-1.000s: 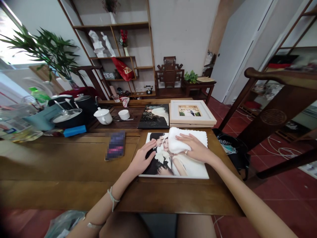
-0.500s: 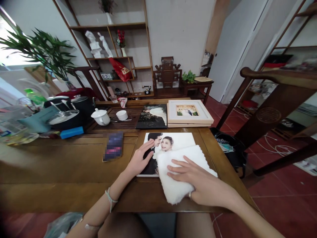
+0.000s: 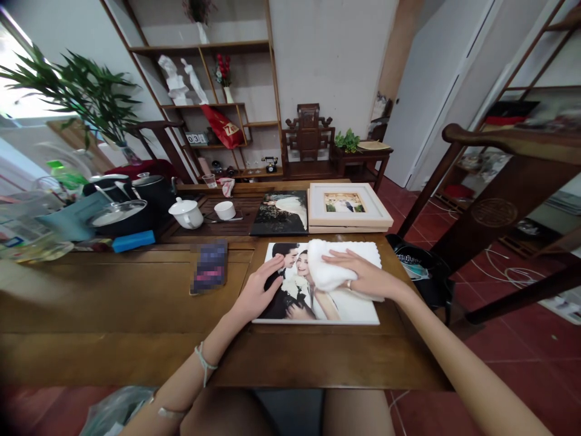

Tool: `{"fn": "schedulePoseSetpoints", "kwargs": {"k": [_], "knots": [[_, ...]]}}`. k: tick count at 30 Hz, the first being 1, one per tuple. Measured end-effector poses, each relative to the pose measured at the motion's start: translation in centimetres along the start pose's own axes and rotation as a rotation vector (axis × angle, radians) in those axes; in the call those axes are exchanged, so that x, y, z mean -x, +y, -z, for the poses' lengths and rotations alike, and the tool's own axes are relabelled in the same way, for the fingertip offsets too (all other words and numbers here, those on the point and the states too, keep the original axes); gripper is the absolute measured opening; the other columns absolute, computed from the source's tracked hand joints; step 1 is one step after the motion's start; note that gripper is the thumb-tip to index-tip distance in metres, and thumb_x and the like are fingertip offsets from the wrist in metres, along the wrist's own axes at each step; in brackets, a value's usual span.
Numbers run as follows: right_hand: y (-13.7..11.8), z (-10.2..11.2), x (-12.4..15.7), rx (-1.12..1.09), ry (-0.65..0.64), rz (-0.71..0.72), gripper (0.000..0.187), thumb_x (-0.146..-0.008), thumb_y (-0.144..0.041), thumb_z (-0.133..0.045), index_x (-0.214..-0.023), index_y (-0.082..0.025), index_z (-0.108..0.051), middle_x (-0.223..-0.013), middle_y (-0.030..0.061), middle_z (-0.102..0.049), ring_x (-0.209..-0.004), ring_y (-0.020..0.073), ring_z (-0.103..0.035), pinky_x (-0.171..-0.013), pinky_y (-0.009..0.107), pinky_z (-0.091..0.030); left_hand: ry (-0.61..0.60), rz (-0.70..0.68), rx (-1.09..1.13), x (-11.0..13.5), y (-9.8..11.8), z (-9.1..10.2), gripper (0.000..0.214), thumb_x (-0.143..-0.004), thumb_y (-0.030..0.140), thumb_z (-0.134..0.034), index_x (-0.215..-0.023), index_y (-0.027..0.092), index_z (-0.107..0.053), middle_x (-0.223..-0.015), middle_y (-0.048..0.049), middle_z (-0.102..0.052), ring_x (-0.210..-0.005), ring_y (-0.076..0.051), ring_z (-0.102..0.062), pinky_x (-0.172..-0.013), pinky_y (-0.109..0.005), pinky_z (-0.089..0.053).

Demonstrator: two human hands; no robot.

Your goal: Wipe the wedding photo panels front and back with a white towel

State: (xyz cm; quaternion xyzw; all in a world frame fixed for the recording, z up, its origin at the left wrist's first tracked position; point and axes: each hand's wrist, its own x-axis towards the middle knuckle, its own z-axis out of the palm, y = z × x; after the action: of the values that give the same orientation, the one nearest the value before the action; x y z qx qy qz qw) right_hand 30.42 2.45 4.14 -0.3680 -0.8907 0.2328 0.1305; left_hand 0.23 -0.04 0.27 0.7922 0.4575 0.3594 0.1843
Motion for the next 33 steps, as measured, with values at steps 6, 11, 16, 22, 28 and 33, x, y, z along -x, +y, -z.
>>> {"fn": "schedulePoseSetpoints", "kwargs": {"k": [6,11,16,22,28,33], "knots": [[1.9,-0.1,-1.9,0.111,0.182,-0.114,0.064,-0.081,-0.023,-0.049,-0.144,-0.024,-0.039,-0.148,0.0084,-0.041,-0.14,0.0273,-0.028,-0.114,0.057,-0.014,0.009,0.002,0.009,0.0,0.0,0.0,0.036,-0.09,0.02,-0.049,-0.124,0.017,-0.06,-0.137,-0.0107,-0.055,-0.131,-0.023,-0.048,-0.113,-0.045,-0.036],[0.0,-1.4,0.4,0.15,0.171,-0.067,0.079,-0.066,-0.009,-0.047,-0.142,-0.029,-0.042,-0.147,0.0038,-0.043,-0.14,0.0273,-0.028,-0.113,0.061,-0.011,0.004,0.003,0.001,0.0,0.0,0.0,0.037,-0.09,0.02,-0.048,-0.125,0.017,-0.059,-0.138,-0.0109,-0.054,-0.132,-0.023,-0.047,-0.113,-0.044,-0.035],[-3.8,-1.8,5.4,0.07,0.041,-0.027,0.085,-0.061,-0.004,-0.046,-0.142,-0.032,-0.042,-0.15,-0.0007,-0.036,-0.142,0.0254,-0.022,-0.115,0.058,-0.008,-0.019,0.011,-0.008,0.0,0.1,0.0,0.037,-0.091,0.02,-0.047,-0.126,0.015,-0.059,-0.139,-0.0117,-0.053,-0.134,-0.023,-0.045,-0.114,-0.044,-0.034],[-6.5,-1.2,7.4,-0.017,-0.123,-0.071,0.082,-0.065,-0.004,-0.05,-0.141,-0.036,-0.042,-0.151,-0.0026,-0.033,-0.142,0.0259,-0.02,-0.115,0.057,-0.011,-0.011,0.012,-0.005,0.0,-0.1,0.1,0.037,-0.091,0.021,-0.047,-0.126,0.017,-0.058,-0.14,-0.0103,-0.052,-0.134,-0.022,-0.044,-0.114,-0.045,-0.034],[-3.1,-0.8,4.2,0.005,-0.046,-0.066,0.082,-0.067,-0.007,-0.049,-0.144,-0.033,-0.038,-0.152,-0.0026,-0.032,-0.143,0.0249,-0.016,-0.116,0.056,-0.007,0.001,-0.003,0.015,0.1,-0.2,0.0,0.037,-0.09,0.021,-0.047,-0.126,0.018,-0.059,-0.139,-0.0098,-0.054,-0.133,-0.022,-0.045,-0.113,-0.045,-0.035],[0.6,-0.1,0.8,0.069,0.083,-0.103,0.075,-0.073,-0.014,-0.048,-0.145,-0.029,-0.036,-0.151,0.0022,-0.036,-0.143,0.0266,-0.021,-0.115,0.057,-0.011,0.002,0.007,0.012,0.0,0.0,0.0,0.037,-0.089,0.021,-0.049,-0.124,0.017,-0.06,-0.138,-0.0114,-0.054,-0.132,-0.023,-0.047,-0.113,-0.045,-0.035]]}}
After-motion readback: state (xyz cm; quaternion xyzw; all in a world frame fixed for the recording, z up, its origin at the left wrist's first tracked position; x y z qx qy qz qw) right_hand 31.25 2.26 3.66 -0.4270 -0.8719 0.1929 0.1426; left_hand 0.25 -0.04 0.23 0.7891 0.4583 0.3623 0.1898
